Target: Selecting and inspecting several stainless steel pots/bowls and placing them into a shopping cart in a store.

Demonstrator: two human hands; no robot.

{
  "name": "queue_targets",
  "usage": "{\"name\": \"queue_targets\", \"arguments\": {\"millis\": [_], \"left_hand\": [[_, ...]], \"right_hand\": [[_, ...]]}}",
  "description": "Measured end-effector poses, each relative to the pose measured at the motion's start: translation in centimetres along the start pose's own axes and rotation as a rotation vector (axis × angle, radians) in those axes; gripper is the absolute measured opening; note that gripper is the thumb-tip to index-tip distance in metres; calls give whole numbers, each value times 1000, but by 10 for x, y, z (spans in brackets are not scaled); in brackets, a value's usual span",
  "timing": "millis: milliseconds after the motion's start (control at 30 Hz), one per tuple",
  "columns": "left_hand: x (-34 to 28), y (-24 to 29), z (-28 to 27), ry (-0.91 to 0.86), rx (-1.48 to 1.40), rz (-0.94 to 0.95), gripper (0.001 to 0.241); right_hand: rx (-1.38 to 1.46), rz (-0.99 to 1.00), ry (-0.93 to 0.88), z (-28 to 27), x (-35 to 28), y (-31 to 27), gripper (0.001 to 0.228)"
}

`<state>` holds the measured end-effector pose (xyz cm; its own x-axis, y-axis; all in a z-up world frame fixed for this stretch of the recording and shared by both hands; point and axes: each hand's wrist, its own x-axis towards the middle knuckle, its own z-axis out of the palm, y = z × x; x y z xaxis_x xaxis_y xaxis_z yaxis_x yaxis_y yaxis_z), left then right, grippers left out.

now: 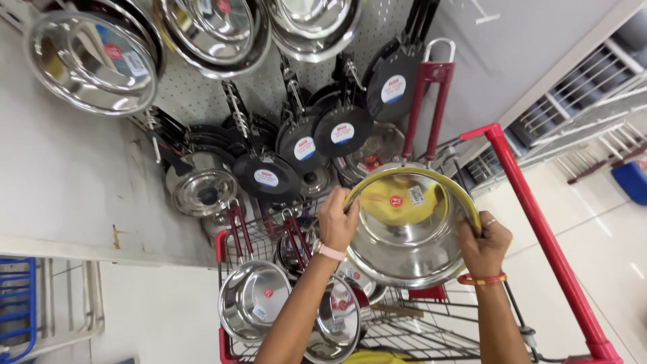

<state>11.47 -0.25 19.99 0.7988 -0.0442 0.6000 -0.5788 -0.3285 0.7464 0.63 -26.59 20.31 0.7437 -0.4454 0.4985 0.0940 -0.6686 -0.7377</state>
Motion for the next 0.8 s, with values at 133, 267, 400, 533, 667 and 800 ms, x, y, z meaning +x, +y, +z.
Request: {"name": "queue_targets", "arguments": {"millis": [133,267,400,533,667,800], "left_hand": [[30,61,-41,75,-99,4,10],[43,105,-75,214,-83,226,14],[56,146,-101,345,-37,367,16],[69,172,-120,464,-21,337,17],[93,188,-132,469,-90,118,10],[110,193,-133,331,-91,253,47]], "right_hand": [[143,17,65,-5,22,-49,21],[277,-30,241,1,30,-70,35],[181,32,286,25,22,-86,15],[637,151,141,49,17,-134,15],[1086,288,72,66,31,-148,10],[1197,363,96,73,66,-155,6]]}}
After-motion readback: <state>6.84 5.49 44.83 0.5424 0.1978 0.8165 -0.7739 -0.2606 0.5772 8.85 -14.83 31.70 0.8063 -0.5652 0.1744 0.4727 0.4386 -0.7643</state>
